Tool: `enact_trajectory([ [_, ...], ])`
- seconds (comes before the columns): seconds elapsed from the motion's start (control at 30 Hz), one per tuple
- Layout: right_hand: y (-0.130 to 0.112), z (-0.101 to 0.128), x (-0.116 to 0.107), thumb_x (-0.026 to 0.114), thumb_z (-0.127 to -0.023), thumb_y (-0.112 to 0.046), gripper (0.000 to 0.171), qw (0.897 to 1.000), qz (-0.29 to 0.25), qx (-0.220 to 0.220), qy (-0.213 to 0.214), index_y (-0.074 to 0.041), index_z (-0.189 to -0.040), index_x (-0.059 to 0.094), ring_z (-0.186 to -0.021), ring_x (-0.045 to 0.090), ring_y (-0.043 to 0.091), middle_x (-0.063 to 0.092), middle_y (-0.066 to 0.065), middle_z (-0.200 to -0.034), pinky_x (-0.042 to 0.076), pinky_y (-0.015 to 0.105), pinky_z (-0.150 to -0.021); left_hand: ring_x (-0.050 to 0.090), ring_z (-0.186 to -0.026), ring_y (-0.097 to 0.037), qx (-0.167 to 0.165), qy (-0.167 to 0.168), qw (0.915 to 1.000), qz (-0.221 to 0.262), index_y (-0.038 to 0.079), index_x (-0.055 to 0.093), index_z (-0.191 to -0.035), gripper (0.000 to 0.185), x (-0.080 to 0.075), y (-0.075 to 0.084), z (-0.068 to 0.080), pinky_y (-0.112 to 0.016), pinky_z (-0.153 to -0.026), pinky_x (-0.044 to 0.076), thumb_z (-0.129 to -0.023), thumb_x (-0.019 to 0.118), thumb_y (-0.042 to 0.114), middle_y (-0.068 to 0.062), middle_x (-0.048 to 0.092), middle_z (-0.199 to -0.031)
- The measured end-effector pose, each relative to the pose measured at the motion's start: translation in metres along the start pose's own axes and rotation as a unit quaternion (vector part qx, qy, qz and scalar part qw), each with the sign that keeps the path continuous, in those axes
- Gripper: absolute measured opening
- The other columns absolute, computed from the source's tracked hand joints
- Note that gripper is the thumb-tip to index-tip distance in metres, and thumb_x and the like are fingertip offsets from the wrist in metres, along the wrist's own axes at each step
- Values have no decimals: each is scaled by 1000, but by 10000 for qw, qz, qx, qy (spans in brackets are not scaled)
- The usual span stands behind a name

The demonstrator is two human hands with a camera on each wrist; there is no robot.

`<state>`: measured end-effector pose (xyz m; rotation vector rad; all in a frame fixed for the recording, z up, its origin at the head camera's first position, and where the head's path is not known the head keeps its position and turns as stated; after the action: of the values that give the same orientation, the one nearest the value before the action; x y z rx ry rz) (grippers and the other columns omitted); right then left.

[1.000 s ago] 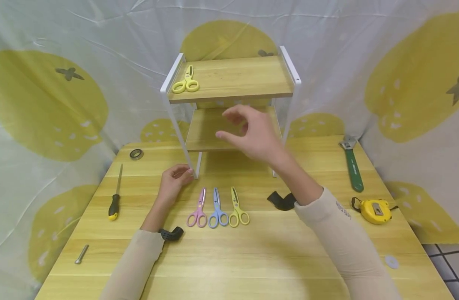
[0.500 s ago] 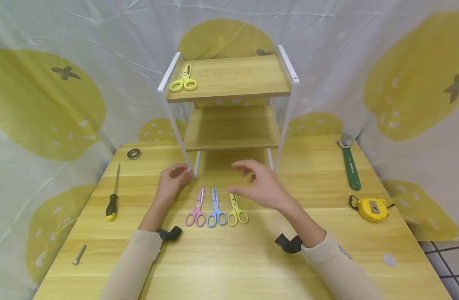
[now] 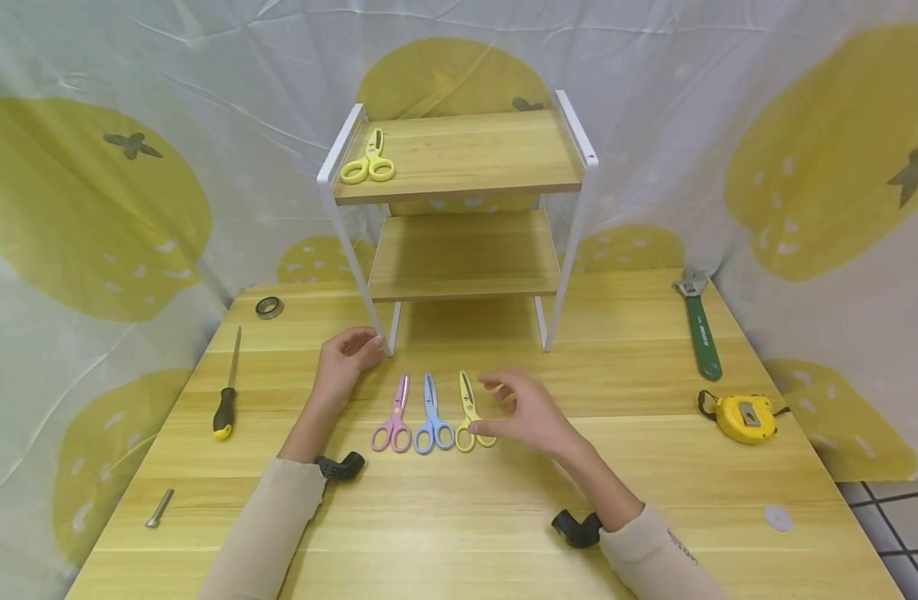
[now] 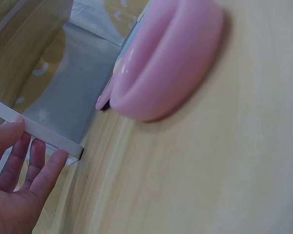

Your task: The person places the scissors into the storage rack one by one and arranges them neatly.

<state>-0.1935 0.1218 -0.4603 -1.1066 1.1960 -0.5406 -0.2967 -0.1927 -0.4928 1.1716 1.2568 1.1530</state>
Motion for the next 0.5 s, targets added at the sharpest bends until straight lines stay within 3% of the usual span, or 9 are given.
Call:
enact_trajectory([
  [0.23, 18, 3, 13, 94, -76, -32, 77, 9993, -171, 318, -92, -6, -140, 59, -112, 56, 31, 63, 13, -128, 54, 45, -94, 73, -107, -35, -2, 28, 10000, 33, -3, 67, -119, 32, -1, -1, -1, -38, -94, 64, -97, 75, 19, -26, 69, -118],
  [0.5, 26, 2, 18, 94, -76, -33, 78, 9989, 192, 386, -167, -4, -140, 59, -112, 57, 27, 64, 10, -129, 54, 40, -93, 76, -99, -26, 83, 64, 9999, -17, 0, 69, -117, 29, 0, 0, -1, -34, -90, 66, -96, 76, 19, -20, 71, -113],
])
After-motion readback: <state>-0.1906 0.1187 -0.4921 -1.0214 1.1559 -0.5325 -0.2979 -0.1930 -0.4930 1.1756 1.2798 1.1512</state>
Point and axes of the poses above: each hand's wrist, its own z-axis away from the middle knuckle, its own x-axis out of the palm, y = z × x, the point moved 6 cm from there along -z, towards the middle knuckle
